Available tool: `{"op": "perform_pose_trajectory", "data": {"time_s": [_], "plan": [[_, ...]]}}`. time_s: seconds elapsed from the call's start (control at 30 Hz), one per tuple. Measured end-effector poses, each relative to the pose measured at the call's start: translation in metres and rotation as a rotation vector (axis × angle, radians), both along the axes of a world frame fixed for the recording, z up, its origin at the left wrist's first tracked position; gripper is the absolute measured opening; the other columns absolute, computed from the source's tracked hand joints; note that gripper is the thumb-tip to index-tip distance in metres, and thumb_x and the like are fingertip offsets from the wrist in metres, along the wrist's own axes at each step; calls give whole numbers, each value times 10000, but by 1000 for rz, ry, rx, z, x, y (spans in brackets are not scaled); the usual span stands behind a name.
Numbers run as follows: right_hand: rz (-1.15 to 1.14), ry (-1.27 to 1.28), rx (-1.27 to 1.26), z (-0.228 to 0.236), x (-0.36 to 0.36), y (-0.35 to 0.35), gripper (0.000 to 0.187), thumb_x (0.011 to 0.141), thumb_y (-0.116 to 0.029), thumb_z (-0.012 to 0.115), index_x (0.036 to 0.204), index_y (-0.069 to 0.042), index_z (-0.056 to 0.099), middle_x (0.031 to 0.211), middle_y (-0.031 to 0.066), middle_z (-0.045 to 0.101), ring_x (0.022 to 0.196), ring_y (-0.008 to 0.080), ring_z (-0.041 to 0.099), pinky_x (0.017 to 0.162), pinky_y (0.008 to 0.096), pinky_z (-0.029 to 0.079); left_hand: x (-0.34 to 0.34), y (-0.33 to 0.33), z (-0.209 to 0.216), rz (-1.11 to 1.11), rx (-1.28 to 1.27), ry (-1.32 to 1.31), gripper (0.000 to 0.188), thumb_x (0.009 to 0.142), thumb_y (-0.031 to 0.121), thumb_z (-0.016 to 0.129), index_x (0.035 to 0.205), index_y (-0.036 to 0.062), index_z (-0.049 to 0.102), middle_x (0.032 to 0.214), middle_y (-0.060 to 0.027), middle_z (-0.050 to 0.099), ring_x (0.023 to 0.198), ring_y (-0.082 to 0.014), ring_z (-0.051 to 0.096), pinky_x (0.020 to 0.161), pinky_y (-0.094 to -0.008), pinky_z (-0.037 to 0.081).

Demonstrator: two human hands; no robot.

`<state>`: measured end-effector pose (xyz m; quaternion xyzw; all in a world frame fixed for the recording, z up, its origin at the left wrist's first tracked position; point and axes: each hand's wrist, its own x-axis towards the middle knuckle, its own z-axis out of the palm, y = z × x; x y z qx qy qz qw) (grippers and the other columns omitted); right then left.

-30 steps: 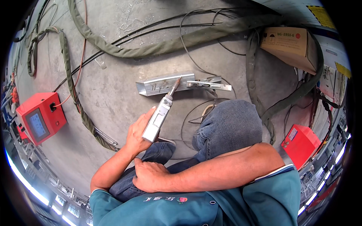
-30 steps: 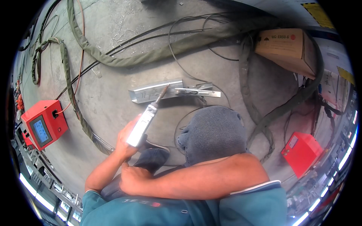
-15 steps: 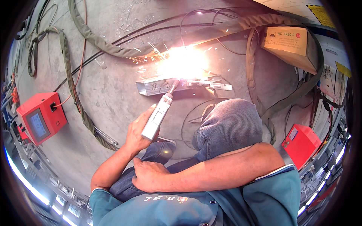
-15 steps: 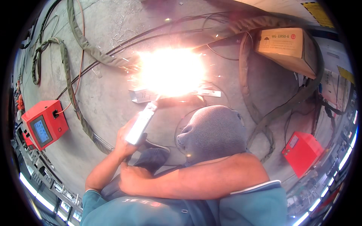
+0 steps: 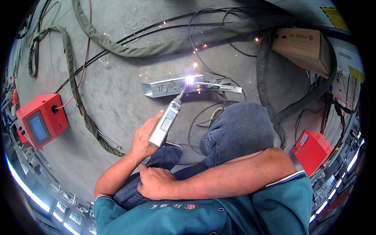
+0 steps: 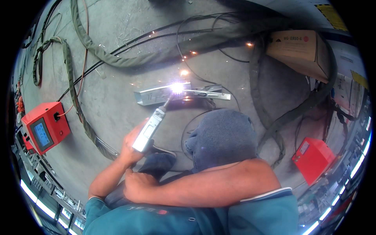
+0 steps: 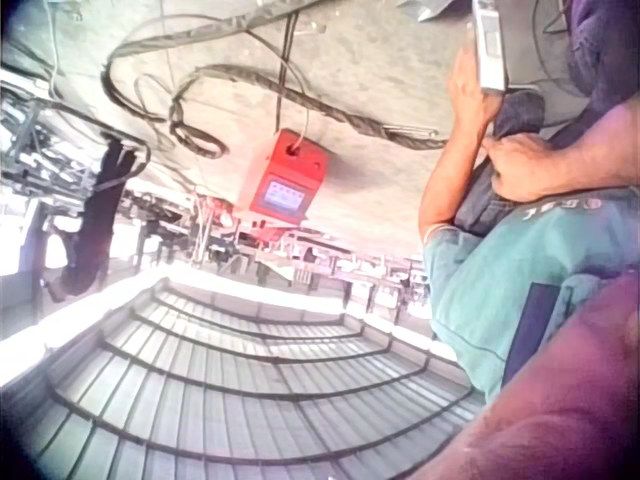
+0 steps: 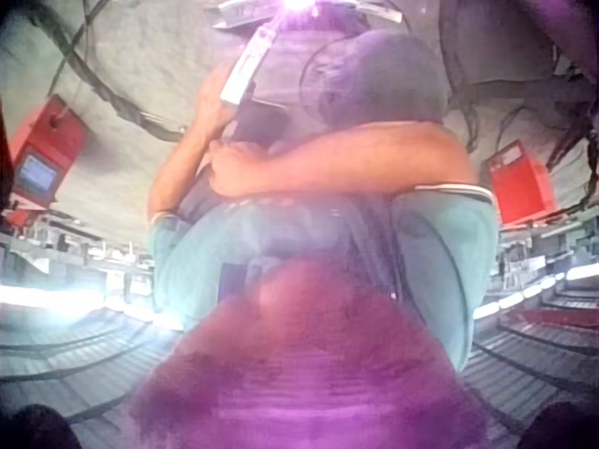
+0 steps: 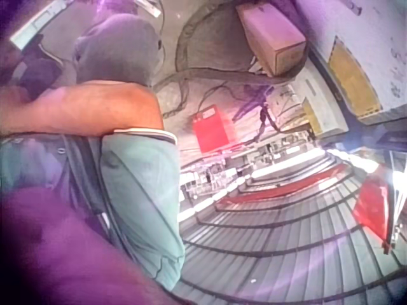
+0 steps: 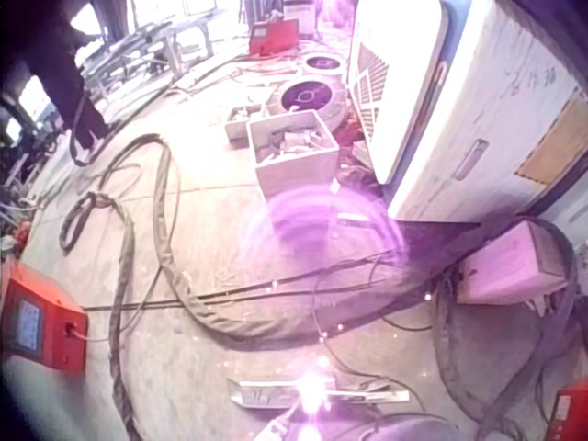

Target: The person sits on the floor and uses a handheld laser welding tool to weld a metal bracket. They periodically stand to adjust settings on a nearby control panel before resuming welding.

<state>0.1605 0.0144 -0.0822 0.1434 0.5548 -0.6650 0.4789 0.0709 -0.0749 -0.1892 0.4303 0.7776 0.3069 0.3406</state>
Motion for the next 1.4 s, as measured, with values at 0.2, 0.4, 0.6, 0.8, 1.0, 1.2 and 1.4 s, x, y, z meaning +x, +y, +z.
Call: {"op": "perform_pose_trajectory", "data": {"time_s": [0.2, 0.4, 0.6, 0.8, 1.0, 1.2, 1.4], "plan": [[-5, -3, 1, 0, 0, 0, 422, 911, -230, 610, 1180, 80, 507, 1073, 281, 704, 1068, 437, 691, 941, 532, 548, 0, -5, 1, -7, -143, -39, 700, 769, 79, 783, 1426, -8, 560, 1363, -218, 648, 1119, -390, 693, 924, -434, 582], [-5, -10, 15, 0, 0, -3, 434, 912, -225, 612, 1197, 85, 510, 1078, 287, 703, 1076, 433, 692, 939, 533, 548, 0, -3, 3, -13, -80, -14, 722, 777, 59, 768, 1457, 12, 530, 1228, -204, 651, 1026, -393, 684, 853, -440, 576], [17, -19, 10, 0, -1, -3, 441, 909, -225, 614, 1205, 87, 515, 1075, 281, 708, 1074, 428, 694, 940, 525, 549, 1, -3, 6, 4, -139, -46, 674, 797, 66, 769, 1432, -8, 556, 1346, -224, 655, 1118, -398, 690, 916, -436, 581], [17, -8, 13, -1, 0, -4, 446, 908, -230, 616, 1206, 87, 518, 1074, 279, 709, 1071, 427, 696, 939, 526, 549, 1, -3, 6, 11, -109, -42, 691, 802, 49, 752, 1456, 13, 534, 1212, -210, 658, 1015, -401, 687, 836, -441, 576], [10, 9, 28, 2, 0, -3, 434, 907, -243, 614, 1190, 75, 527, 1046, 274, 716, 1053, 430, 698, 923, 536, 552, -2, -4, 10, -70, 19, 58, 723, 785, 29, 758, 1464, -13, 513, 1018, -189, 669, 803, -371, 681, 682, -422, 565], [25, 53, 7, 3, 0, -3, 452, 905, -247, 616, 1214, 72, 531, 1045, 269, 716, 1048, 430, 698, 916, 539, 552, -6, -6, 16, -137, 145, 126, 751, 744, 65, 824, 1422, -77, 533, 1156, -226, 685, 770, -336, 692, 683, -406, 570], [-26, 68, 0, 2, 3, -4, 557, 910, -245, 616, 1341, 88, 499, 1085, 268, 710, 1067, 423, 694, 926, 527, 552, -7, -19, 5, -64, 93, 63, 781, 737, 80, 843, 1437, -63, 527, 1156, -230, 691, 882, -362, 708, 767, -404, 585]]}}
